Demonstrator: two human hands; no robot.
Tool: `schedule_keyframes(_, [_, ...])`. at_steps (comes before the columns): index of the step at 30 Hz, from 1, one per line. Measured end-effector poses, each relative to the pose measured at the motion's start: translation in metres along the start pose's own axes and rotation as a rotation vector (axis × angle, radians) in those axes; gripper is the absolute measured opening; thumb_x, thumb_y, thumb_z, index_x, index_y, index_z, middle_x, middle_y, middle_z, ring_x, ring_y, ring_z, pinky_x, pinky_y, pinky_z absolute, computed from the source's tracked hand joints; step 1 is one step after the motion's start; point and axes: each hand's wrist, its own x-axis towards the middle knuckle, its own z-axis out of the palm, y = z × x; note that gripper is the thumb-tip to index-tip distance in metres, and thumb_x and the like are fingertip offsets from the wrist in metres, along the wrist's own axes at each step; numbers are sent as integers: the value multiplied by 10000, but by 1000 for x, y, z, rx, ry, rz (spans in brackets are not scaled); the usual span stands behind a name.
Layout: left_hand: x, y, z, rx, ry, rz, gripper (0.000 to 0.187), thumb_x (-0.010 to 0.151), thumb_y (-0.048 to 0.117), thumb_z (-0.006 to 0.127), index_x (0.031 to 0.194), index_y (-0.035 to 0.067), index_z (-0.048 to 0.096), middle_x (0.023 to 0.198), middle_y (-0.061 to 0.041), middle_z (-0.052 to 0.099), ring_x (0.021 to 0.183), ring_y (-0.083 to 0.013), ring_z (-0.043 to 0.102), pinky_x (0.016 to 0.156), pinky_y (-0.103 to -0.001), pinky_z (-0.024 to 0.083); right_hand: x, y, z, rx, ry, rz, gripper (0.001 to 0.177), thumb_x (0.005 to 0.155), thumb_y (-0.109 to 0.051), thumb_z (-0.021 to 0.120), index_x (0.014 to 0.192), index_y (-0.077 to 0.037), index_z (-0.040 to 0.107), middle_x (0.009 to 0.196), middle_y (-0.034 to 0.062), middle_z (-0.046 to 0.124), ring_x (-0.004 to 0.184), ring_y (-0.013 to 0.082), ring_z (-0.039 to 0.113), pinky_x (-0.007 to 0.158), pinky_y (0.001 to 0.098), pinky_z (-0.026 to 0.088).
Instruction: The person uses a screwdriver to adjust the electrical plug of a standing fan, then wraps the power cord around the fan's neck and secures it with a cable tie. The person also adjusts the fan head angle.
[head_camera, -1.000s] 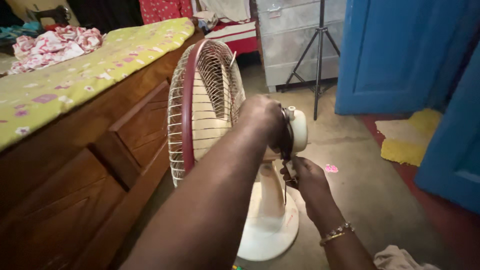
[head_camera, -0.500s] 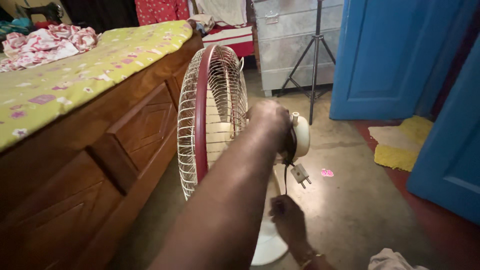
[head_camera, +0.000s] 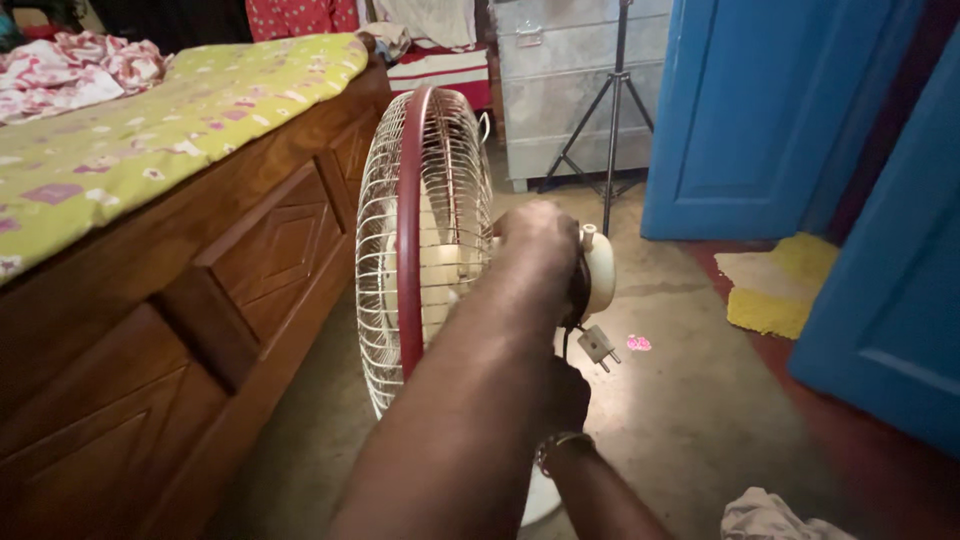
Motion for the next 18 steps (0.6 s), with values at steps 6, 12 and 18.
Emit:
schedule_keyframes(6, [14,-1,9,-31,30,12,533,892,449,777,1373,248,669,1439,-57,613,1301,-270,611,1066,-585,493,7,7,19,30,-43,19,282,938,-318,600,1058,-63,607,880,141,706,820,356,710,701,478,577])
schedule_keyframes(12, [-3,1,4,7,15,30,563,886,374,795,1378,154,632,1426,-113,608,1296,-295,609,1067,-542,496,1,13,24,59,-103,39,263,937,-271,602,1095,-61,610,945,145,706,874,354,704,741,476,577])
schedule_keyframes(18, [-79,5,-4,44,172,64,628,896,293,782,1377,-37,550,1394,-238,584,1280,-346,592,1071,-470,486,5,15,22,67,-87,67,257,936,-224,604,1133,-59,613,1010,148,706,928,351,698,780,475,576])
